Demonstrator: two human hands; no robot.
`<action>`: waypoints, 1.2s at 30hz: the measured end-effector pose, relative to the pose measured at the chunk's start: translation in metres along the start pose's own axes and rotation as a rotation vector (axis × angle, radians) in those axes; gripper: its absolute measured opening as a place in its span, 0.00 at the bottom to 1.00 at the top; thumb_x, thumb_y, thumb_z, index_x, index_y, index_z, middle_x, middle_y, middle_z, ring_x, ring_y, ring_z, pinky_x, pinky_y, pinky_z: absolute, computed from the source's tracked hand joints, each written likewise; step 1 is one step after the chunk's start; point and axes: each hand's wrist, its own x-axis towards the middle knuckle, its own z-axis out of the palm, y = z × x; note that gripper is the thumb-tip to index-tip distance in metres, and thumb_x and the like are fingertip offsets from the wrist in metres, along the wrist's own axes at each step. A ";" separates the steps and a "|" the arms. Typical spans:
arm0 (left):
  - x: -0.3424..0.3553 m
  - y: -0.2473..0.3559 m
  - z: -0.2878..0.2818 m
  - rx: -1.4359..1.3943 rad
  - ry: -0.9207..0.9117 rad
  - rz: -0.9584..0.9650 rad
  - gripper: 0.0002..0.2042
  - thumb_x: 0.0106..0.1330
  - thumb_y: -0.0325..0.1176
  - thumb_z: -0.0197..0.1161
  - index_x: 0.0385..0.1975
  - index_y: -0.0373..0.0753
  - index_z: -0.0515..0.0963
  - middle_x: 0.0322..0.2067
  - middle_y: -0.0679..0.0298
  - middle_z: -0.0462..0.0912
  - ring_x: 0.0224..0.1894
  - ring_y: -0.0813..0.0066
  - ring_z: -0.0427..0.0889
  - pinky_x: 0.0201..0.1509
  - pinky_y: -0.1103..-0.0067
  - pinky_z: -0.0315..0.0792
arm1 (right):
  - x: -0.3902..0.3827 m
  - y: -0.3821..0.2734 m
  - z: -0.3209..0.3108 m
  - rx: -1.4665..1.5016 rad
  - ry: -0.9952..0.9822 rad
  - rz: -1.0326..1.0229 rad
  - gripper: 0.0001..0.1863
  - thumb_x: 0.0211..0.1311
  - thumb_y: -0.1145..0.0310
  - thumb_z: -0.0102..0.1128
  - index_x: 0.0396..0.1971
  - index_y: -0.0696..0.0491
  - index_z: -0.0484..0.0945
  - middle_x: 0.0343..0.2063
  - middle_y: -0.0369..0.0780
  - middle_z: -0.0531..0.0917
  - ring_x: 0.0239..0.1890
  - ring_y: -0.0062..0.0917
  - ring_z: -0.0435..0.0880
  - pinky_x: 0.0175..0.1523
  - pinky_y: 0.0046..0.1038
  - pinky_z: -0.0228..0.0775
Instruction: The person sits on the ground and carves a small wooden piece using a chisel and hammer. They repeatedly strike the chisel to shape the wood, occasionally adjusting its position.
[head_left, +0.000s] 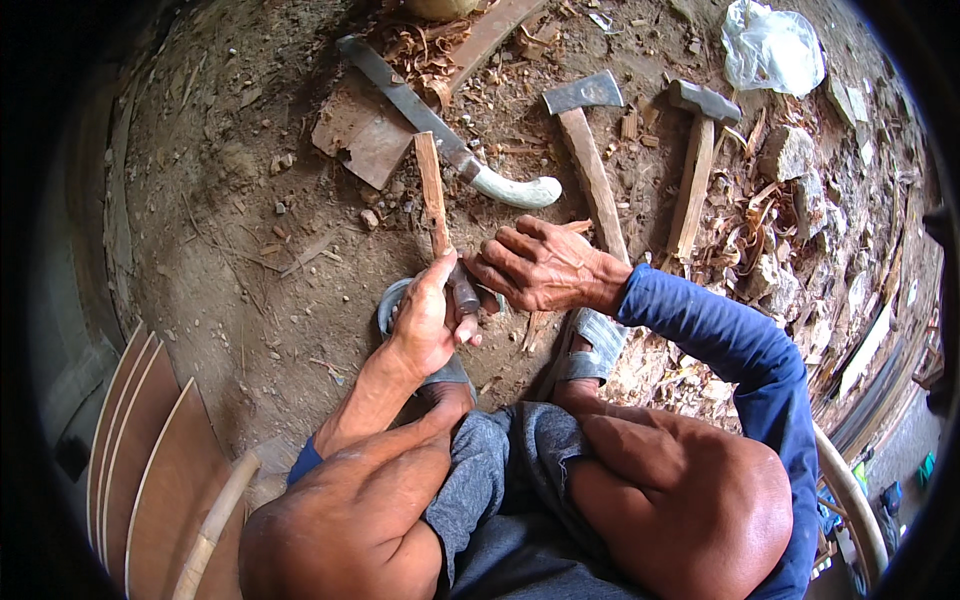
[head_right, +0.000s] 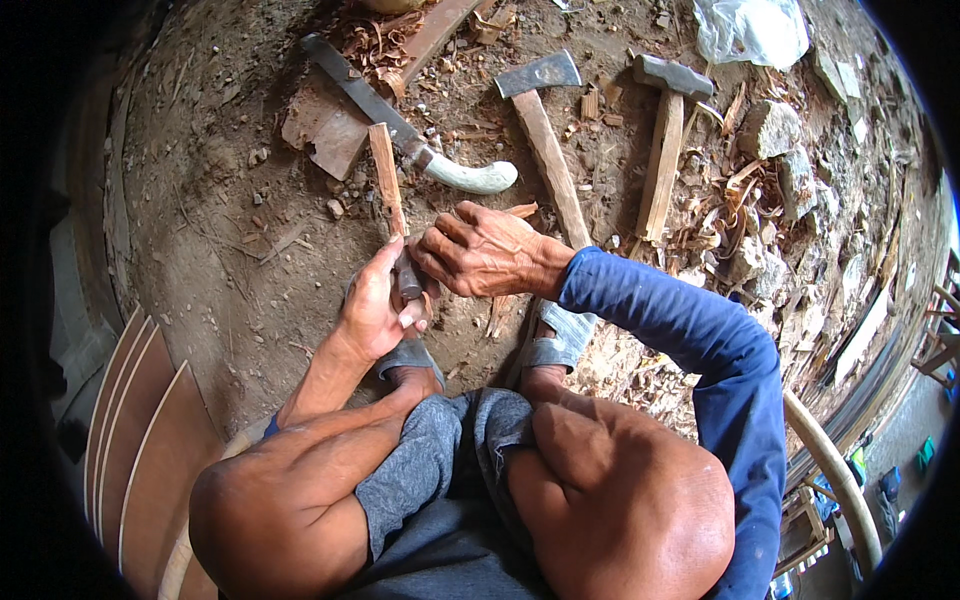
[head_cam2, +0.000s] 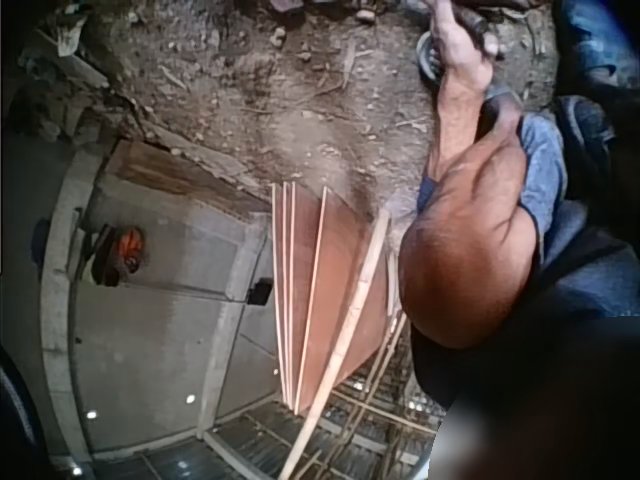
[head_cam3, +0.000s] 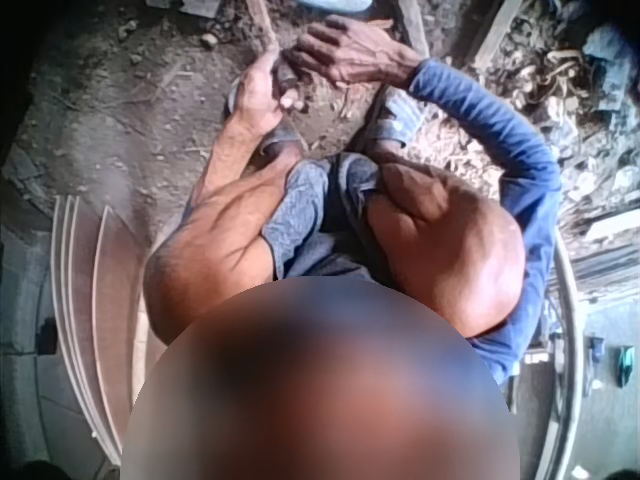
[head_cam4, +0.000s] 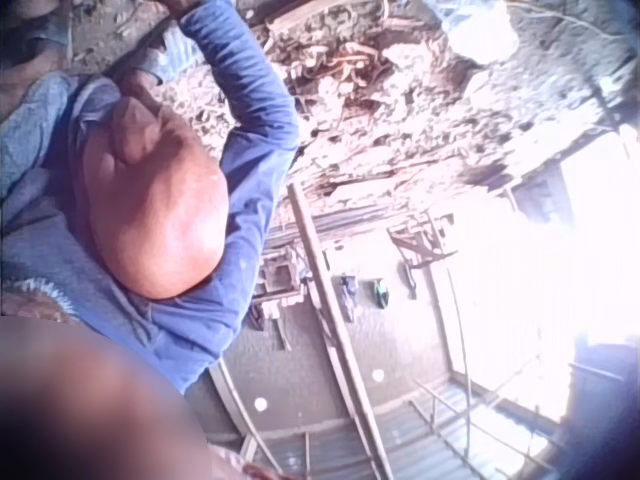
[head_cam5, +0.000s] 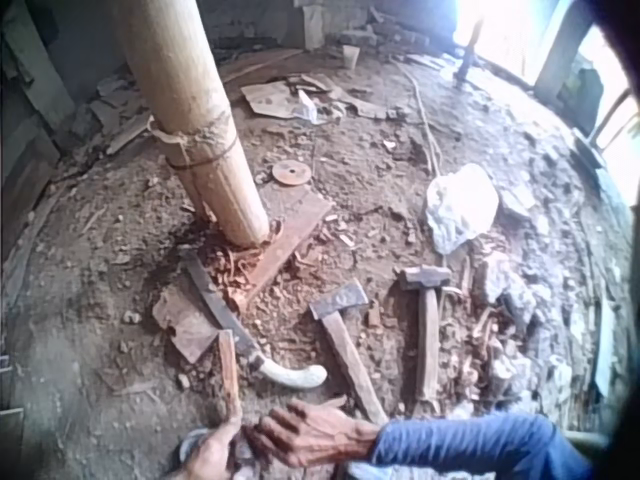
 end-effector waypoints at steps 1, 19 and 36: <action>0.000 0.000 0.000 -0.019 -0.010 0.002 0.20 0.78 0.54 0.43 0.41 0.46 0.75 0.24 0.61 0.83 0.10 0.77 0.69 0.19 0.76 0.72 | -0.001 0.000 0.000 -0.015 0.011 0.005 0.19 0.55 0.62 0.59 0.43 0.58 0.80 0.31 0.38 0.77 0.34 0.26 0.79 0.34 0.30 0.70; 0.001 -0.004 -0.004 -0.155 -0.100 0.002 0.18 0.79 0.49 0.43 0.49 0.45 0.75 0.30 0.54 0.85 0.11 0.79 0.68 0.22 0.75 0.73 | -0.005 0.009 -0.004 0.192 0.031 0.184 0.16 0.60 0.60 0.60 0.42 0.55 0.76 0.33 0.40 0.77 0.39 0.32 0.80 0.44 0.36 0.72; -0.005 -0.002 0.006 -0.196 0.041 -0.031 0.15 0.77 0.49 0.49 0.42 0.46 0.77 0.22 0.62 0.81 0.08 0.82 0.61 0.21 0.77 0.68 | 0.004 0.005 -0.008 0.034 -0.095 0.127 0.11 0.55 0.64 0.59 0.34 0.55 0.78 0.33 0.41 0.76 0.39 0.32 0.80 0.40 0.35 0.74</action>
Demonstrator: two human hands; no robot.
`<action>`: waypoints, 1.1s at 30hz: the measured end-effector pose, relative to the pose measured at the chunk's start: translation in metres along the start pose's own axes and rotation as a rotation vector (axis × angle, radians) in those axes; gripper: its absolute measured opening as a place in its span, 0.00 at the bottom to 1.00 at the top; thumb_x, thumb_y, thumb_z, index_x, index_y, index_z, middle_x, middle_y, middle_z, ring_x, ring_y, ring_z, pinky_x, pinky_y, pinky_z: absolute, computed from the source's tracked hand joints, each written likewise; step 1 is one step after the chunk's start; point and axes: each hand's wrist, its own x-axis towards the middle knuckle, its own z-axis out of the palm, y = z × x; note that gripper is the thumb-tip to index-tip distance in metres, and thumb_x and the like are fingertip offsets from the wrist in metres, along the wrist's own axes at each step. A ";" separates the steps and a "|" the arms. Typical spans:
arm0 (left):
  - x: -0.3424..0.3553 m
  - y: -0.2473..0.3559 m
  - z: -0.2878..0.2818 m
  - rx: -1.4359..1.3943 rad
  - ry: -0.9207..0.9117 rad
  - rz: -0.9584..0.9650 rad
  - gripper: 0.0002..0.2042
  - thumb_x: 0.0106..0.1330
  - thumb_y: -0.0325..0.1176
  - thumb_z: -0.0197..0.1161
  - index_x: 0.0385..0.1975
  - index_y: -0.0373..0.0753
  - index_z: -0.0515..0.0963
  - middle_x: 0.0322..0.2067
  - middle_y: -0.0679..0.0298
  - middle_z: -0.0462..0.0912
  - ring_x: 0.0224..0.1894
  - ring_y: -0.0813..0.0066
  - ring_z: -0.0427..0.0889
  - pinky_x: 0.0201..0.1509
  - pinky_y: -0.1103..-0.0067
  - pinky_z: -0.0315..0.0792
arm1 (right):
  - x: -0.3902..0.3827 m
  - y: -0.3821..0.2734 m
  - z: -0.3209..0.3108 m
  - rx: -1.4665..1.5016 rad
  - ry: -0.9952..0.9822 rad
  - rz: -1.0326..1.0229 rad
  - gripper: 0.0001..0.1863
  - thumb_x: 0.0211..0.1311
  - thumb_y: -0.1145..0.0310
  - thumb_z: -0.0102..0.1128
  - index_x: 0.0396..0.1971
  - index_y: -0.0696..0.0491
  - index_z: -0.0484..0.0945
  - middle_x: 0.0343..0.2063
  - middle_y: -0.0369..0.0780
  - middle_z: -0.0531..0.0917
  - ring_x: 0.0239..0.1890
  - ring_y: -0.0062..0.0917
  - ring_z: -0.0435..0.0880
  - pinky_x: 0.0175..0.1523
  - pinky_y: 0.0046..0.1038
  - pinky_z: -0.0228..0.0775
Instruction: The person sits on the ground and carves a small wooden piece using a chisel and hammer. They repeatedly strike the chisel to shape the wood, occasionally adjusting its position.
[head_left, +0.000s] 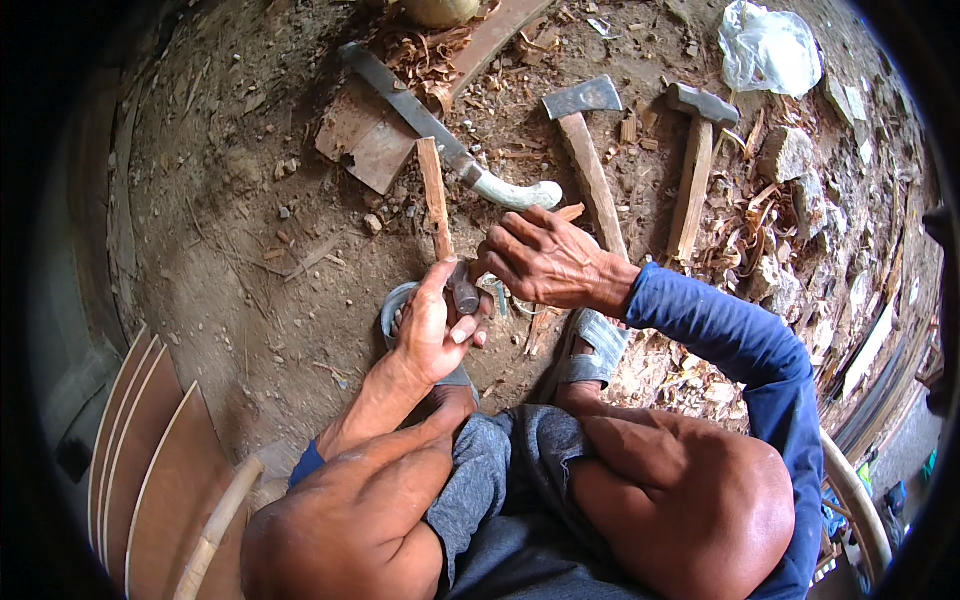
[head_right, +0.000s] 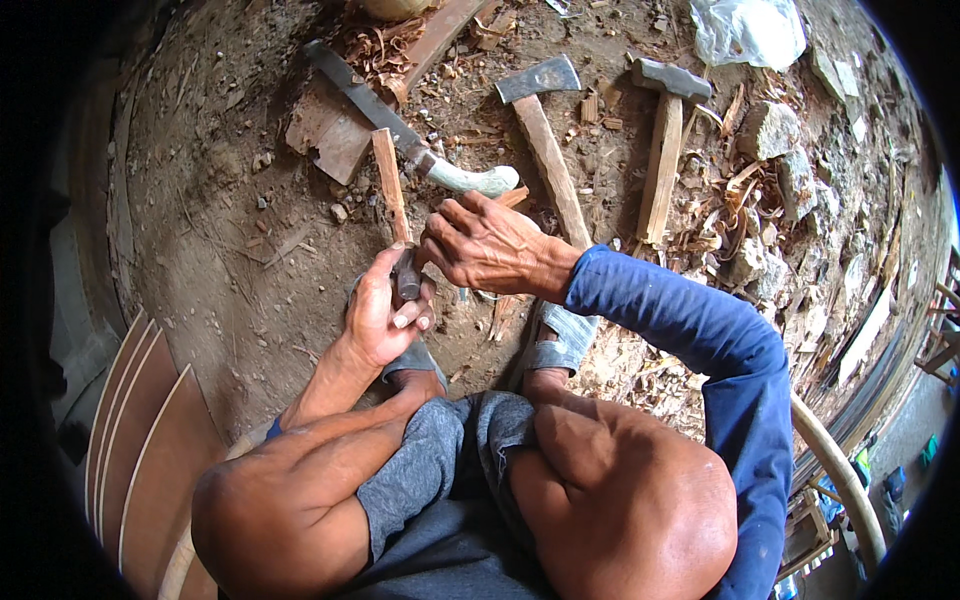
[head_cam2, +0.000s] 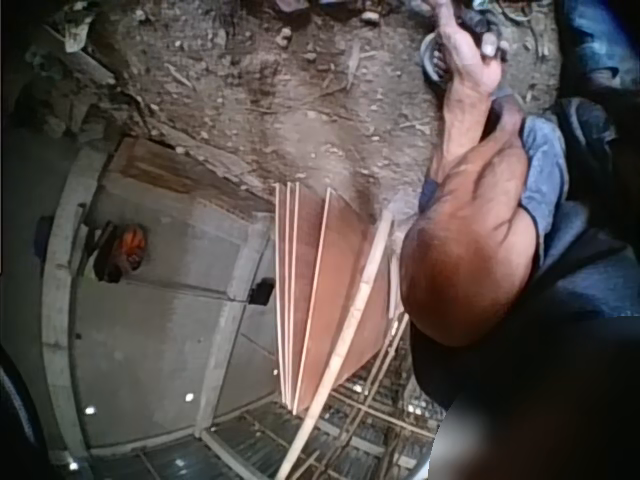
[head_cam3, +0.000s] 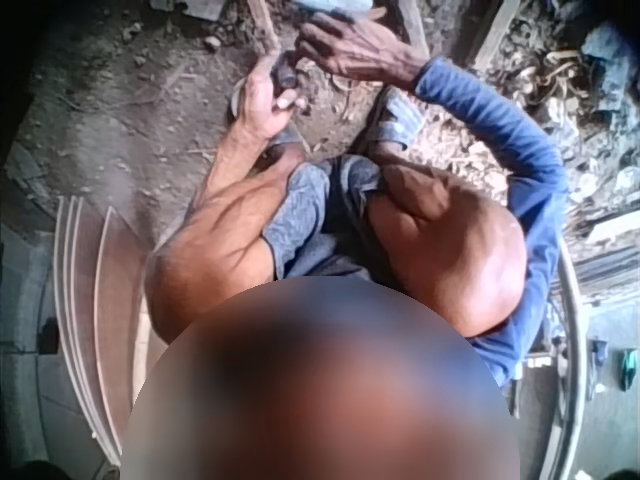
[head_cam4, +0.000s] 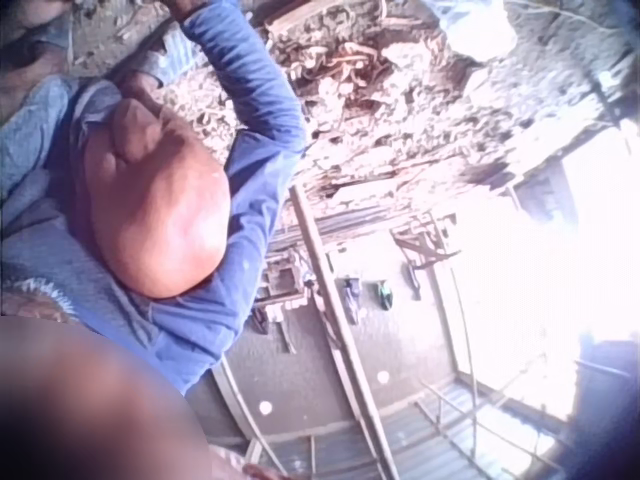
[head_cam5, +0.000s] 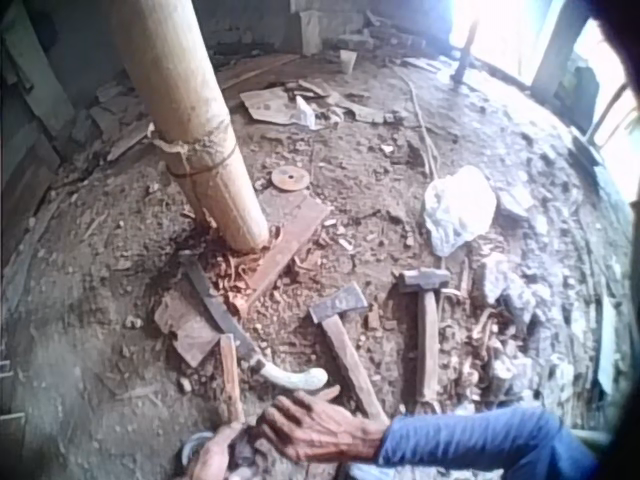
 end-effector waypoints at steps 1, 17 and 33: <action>0.000 0.000 0.000 -0.001 0.006 0.006 0.15 0.77 0.50 0.49 0.42 0.47 0.77 0.22 0.62 0.81 0.08 0.81 0.61 0.21 0.77 0.68 | 0.000 0.000 0.001 0.009 0.016 0.008 0.11 0.55 0.65 0.59 0.34 0.55 0.78 0.34 0.41 0.76 0.39 0.33 0.80 0.40 0.36 0.74; 0.006 -0.026 -0.008 0.097 0.136 -0.038 0.15 0.75 0.51 0.50 0.38 0.46 0.74 0.21 0.60 0.78 0.10 0.80 0.63 0.21 0.75 0.67 | -0.017 -0.016 0.024 0.135 -0.129 0.021 0.11 0.59 0.63 0.56 0.32 0.55 0.77 0.25 0.39 0.78 0.29 0.31 0.81 0.29 0.33 0.71; 0.004 -0.030 -0.014 0.296 0.110 0.030 0.13 0.74 0.47 0.52 0.39 0.44 0.71 0.15 0.63 0.70 0.08 0.76 0.63 0.14 0.77 0.67 | -0.033 -0.035 0.035 0.361 0.032 0.176 0.11 0.57 0.64 0.57 0.22 0.57 0.75 0.16 0.43 0.78 0.19 0.37 0.83 0.23 0.39 0.73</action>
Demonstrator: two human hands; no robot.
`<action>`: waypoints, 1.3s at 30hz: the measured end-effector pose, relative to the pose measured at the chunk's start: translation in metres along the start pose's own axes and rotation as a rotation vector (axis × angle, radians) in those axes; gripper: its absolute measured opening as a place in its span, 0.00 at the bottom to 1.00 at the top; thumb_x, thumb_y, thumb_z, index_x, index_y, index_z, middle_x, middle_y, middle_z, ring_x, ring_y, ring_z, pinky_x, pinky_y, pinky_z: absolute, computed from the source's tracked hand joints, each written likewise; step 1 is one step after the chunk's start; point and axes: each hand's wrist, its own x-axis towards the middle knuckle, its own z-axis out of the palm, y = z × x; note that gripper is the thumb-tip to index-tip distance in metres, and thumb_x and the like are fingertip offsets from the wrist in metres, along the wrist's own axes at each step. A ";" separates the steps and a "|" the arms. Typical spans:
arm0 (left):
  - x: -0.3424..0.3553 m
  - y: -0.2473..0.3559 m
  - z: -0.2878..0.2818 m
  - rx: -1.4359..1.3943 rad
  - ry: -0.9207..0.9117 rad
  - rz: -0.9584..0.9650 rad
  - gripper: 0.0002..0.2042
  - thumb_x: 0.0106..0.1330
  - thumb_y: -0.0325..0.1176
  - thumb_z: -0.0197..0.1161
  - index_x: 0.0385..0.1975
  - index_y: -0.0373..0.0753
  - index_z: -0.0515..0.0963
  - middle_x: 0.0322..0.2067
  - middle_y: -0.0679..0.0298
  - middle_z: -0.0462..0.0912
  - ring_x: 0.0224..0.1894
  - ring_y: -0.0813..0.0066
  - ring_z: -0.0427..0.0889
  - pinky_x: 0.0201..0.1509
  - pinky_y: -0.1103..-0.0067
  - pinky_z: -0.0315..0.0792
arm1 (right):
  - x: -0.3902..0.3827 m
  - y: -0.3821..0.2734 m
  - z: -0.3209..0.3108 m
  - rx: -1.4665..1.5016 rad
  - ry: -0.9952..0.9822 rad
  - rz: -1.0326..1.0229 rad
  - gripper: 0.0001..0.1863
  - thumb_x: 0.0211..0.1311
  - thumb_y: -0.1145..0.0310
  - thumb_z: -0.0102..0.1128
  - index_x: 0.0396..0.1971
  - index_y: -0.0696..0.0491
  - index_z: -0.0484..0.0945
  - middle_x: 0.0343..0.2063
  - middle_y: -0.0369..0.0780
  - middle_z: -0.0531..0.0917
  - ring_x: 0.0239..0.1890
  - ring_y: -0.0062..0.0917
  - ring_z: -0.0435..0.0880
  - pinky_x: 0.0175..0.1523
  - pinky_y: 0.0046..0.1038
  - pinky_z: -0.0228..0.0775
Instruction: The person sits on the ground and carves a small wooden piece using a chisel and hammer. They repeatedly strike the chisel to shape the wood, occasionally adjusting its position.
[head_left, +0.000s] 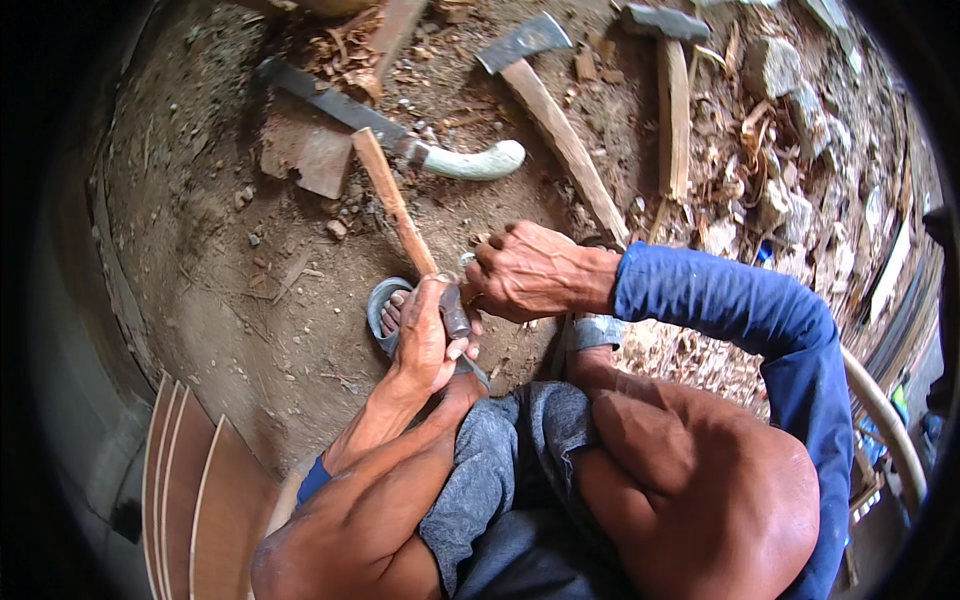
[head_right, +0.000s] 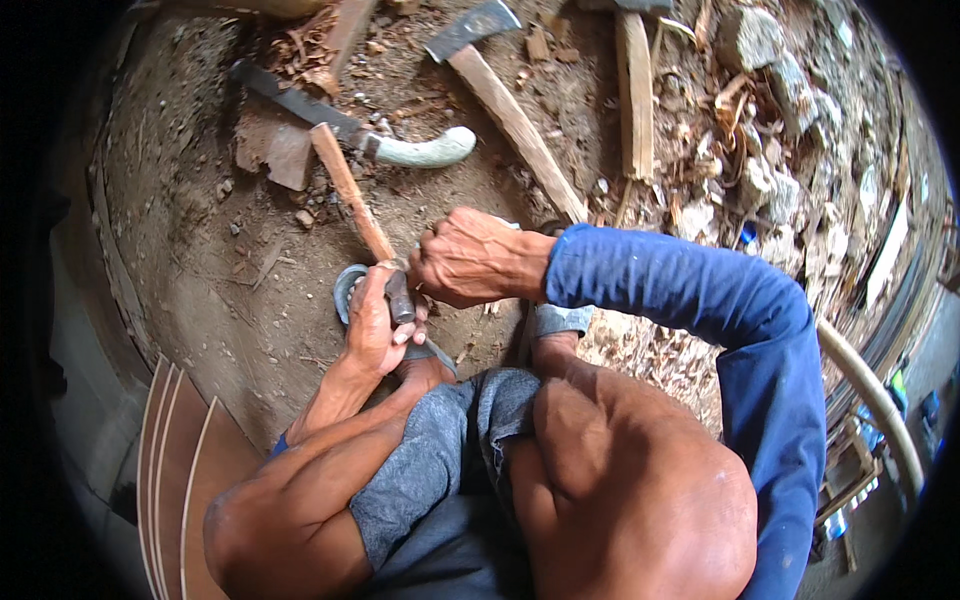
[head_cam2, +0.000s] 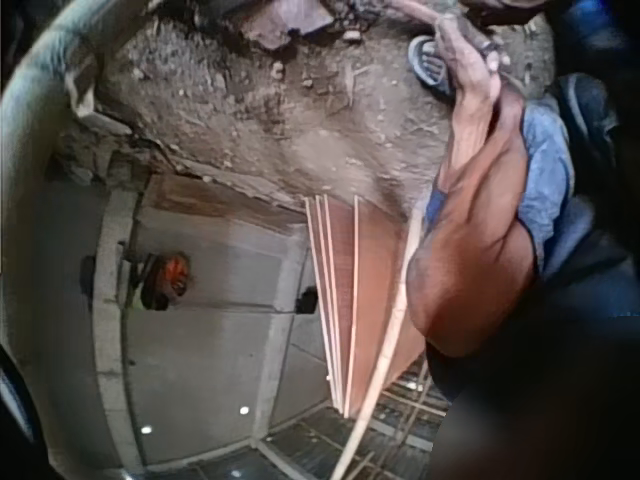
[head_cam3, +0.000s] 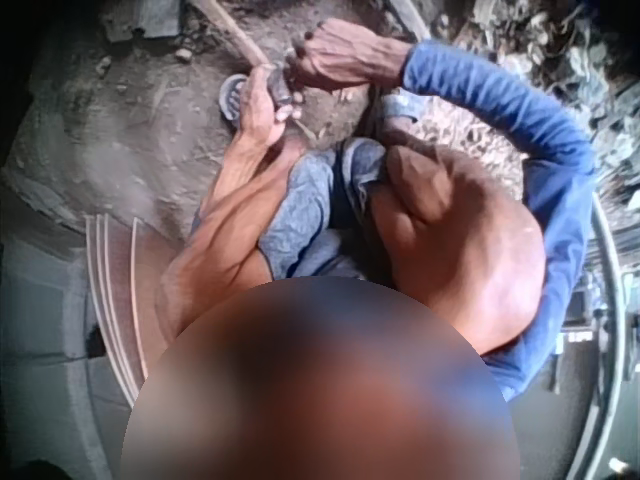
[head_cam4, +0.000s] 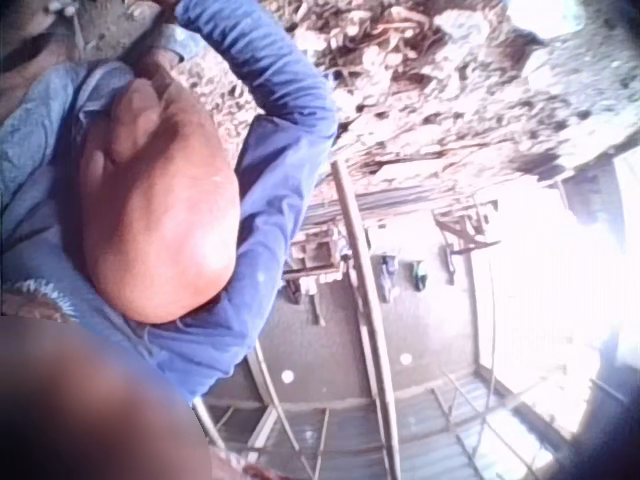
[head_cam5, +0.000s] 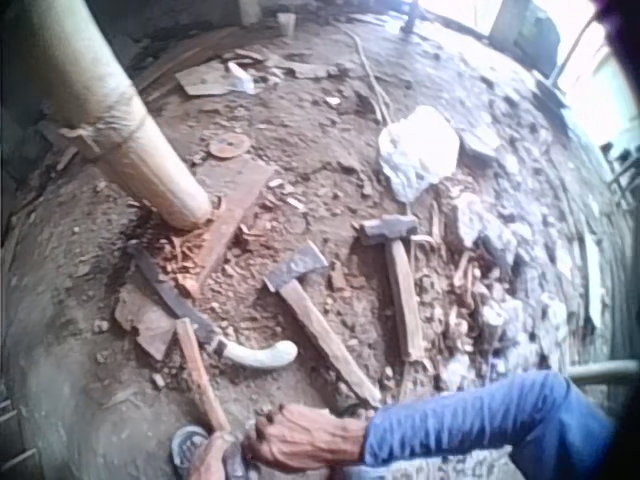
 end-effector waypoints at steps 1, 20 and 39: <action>0.000 0.001 0.000 0.004 0.016 -0.024 0.13 0.75 0.48 0.51 0.39 0.44 0.71 0.15 0.64 0.70 0.08 0.77 0.64 0.13 0.77 0.66 | 0.000 -0.002 0.003 0.014 -0.038 0.014 0.11 0.57 0.65 0.57 0.25 0.58 0.76 0.16 0.42 0.78 0.20 0.38 0.84 0.23 0.39 0.73; 0.000 -0.005 0.016 0.396 0.032 0.291 0.18 0.77 0.48 0.54 0.43 0.36 0.68 0.21 0.64 0.72 0.12 0.80 0.69 0.12 0.81 0.65 | -0.013 0.004 -0.014 0.111 -0.345 0.047 0.11 0.57 0.65 0.57 0.30 0.58 0.80 0.24 0.41 0.83 0.30 0.36 0.87 0.30 0.36 0.78; -0.007 -0.028 -0.012 0.797 -0.263 0.226 0.20 0.75 0.48 0.58 0.49 0.34 0.70 0.29 0.66 0.76 0.22 0.83 0.74 0.25 0.82 0.70 | -0.044 -0.027 0.016 0.957 -0.450 0.475 0.21 0.63 0.56 0.64 0.36 0.63 0.80 0.25 0.52 0.83 0.27 0.40 0.83 0.34 0.41 0.74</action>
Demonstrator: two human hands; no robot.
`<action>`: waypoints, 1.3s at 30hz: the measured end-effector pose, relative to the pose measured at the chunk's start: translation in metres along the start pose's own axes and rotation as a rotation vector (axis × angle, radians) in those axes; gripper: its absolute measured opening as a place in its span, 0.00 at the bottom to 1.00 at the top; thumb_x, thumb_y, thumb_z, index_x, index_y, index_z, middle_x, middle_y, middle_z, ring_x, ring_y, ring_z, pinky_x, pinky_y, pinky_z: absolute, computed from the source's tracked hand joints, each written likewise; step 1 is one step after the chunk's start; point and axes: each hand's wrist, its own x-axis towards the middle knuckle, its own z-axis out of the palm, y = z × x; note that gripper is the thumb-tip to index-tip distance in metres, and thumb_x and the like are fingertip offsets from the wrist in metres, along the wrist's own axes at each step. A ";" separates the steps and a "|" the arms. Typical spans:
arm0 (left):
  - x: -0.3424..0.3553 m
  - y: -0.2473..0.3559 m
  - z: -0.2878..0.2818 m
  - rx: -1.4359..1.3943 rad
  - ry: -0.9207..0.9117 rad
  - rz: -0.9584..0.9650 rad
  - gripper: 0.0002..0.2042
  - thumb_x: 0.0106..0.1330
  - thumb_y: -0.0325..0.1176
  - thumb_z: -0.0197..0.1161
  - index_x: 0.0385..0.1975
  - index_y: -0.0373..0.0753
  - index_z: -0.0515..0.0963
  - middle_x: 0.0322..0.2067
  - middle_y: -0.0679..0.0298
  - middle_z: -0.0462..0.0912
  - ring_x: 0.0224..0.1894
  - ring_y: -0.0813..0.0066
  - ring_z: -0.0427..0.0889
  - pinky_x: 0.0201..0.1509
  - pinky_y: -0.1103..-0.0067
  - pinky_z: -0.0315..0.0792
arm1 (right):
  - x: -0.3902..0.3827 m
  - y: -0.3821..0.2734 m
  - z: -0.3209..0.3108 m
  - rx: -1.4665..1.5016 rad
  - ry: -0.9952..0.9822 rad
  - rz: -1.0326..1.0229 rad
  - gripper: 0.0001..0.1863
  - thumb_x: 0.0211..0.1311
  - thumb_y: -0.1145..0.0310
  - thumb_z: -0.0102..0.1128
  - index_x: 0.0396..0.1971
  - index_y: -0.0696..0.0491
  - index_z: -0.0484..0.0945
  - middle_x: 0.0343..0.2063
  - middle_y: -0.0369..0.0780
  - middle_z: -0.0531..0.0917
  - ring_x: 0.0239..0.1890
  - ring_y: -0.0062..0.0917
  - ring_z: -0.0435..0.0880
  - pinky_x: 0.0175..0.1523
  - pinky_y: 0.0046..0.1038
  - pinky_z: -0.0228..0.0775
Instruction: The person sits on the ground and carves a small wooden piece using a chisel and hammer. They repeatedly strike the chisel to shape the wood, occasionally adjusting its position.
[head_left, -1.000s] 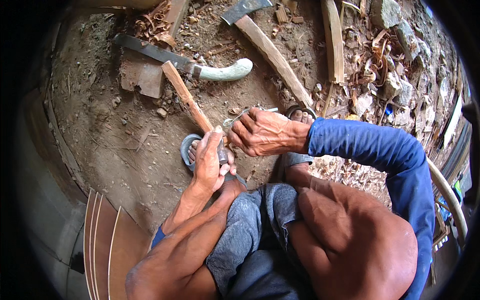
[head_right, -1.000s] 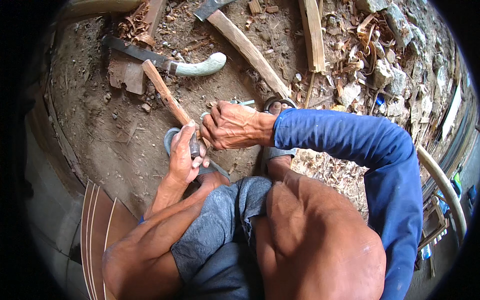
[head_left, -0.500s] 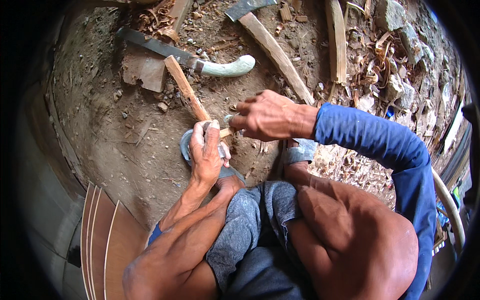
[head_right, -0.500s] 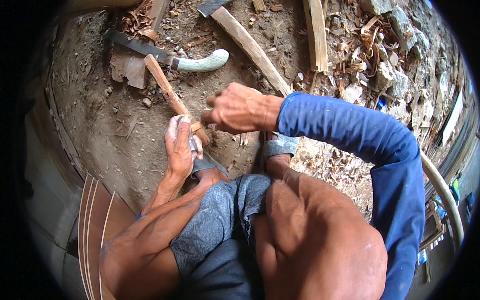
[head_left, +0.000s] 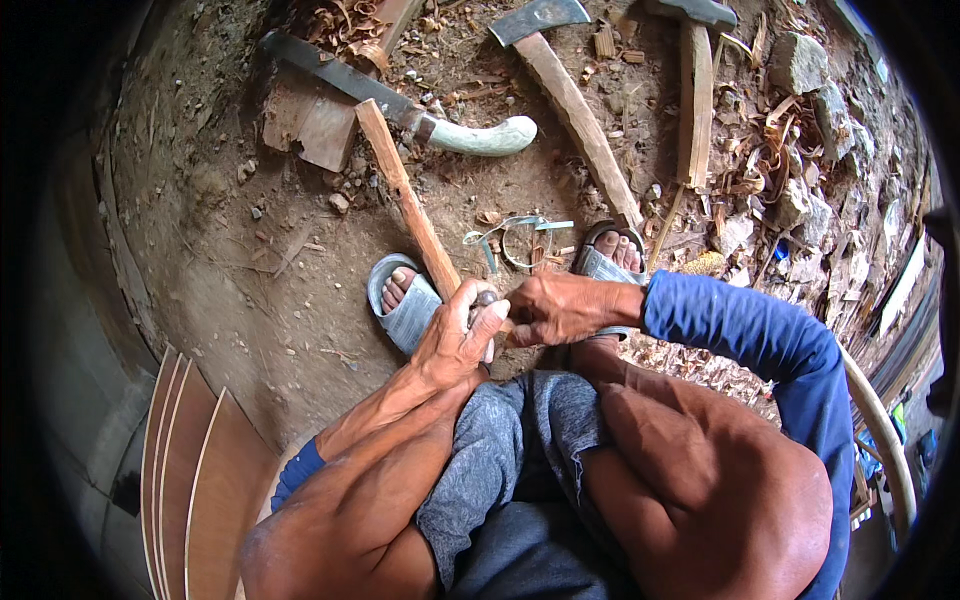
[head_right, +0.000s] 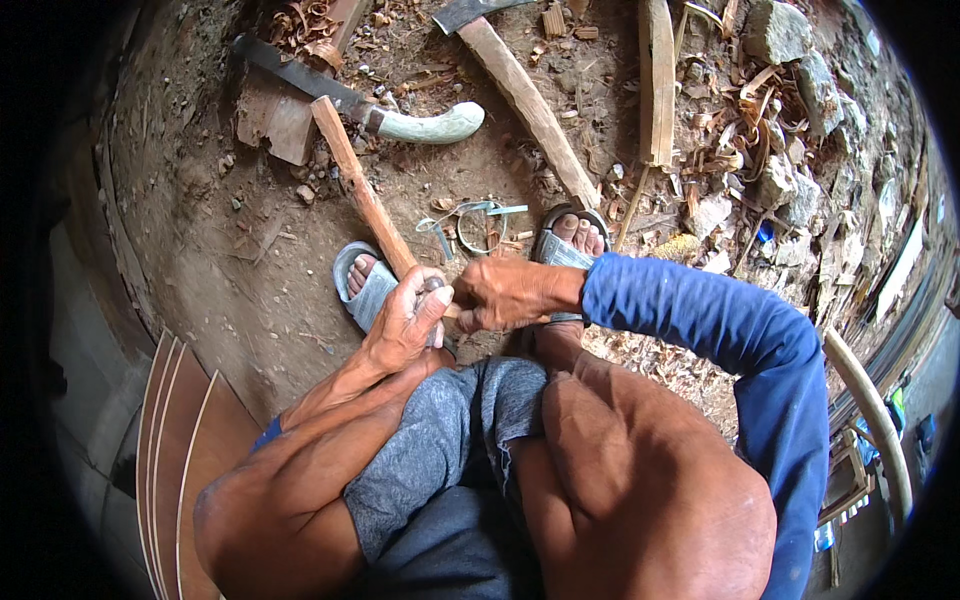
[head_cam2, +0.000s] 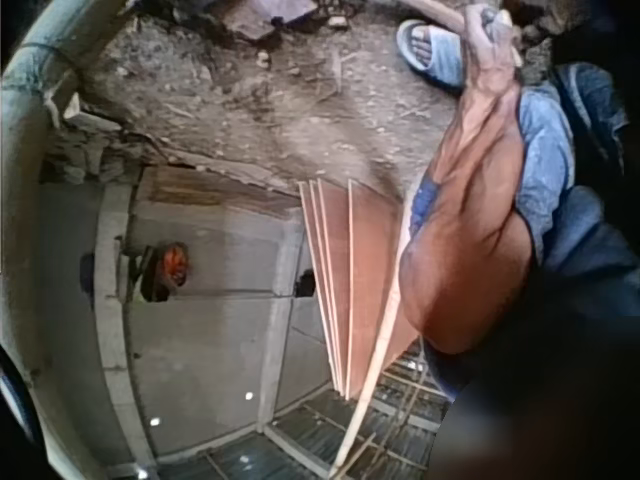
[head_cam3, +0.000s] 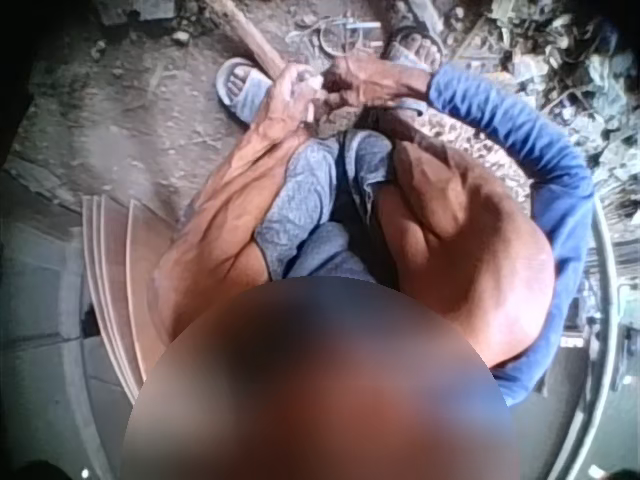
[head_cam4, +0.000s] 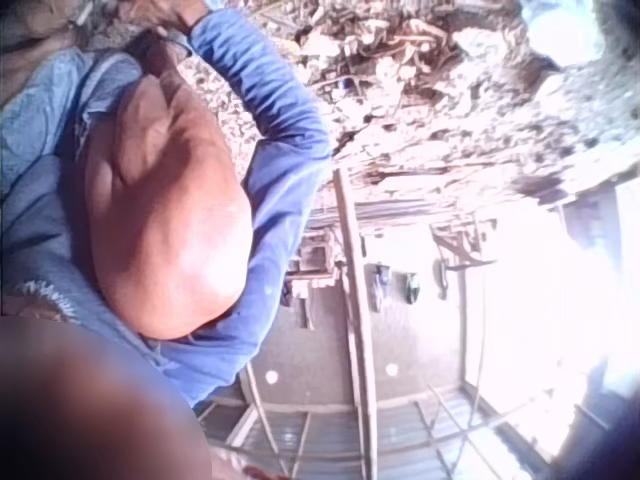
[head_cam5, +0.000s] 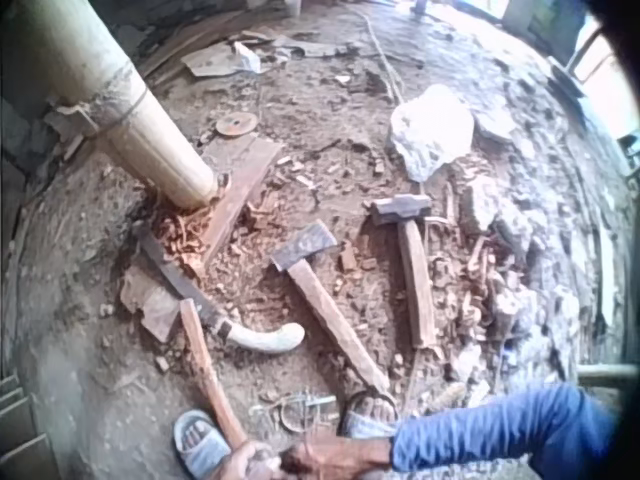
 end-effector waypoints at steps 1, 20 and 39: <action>-0.001 -0.003 0.000 0.017 0.002 0.002 0.20 0.75 0.48 0.58 0.48 0.34 0.70 0.29 0.66 0.77 0.22 0.82 0.75 0.25 0.82 0.70 | -0.001 0.004 0.007 -0.064 -0.004 -0.009 0.21 0.64 0.57 0.65 0.37 0.64 0.78 0.26 0.51 0.83 0.26 0.37 0.82 0.34 0.40 0.73; -0.007 0.004 0.001 0.487 0.085 0.319 0.17 0.69 0.41 0.64 0.48 0.36 0.72 0.26 0.53 0.83 0.27 0.52 0.85 0.30 0.64 0.75 | -0.014 0.005 0.013 0.233 0.019 0.025 0.19 0.60 0.60 0.69 0.40 0.61 0.80 0.27 0.43 0.82 0.31 0.29 0.78 0.39 0.34 0.71; -0.071 0.046 -0.147 -0.833 0.696 0.577 0.14 0.73 0.44 0.51 0.30 0.42 0.74 0.12 0.71 0.68 0.10 0.79 0.62 0.31 0.76 0.69 | 0.092 -0.006 0.035 -0.458 0.552 0.160 0.34 0.61 0.40 0.62 0.29 0.63 0.76 0.19 0.54 0.81 0.22 0.47 0.84 0.26 0.43 0.75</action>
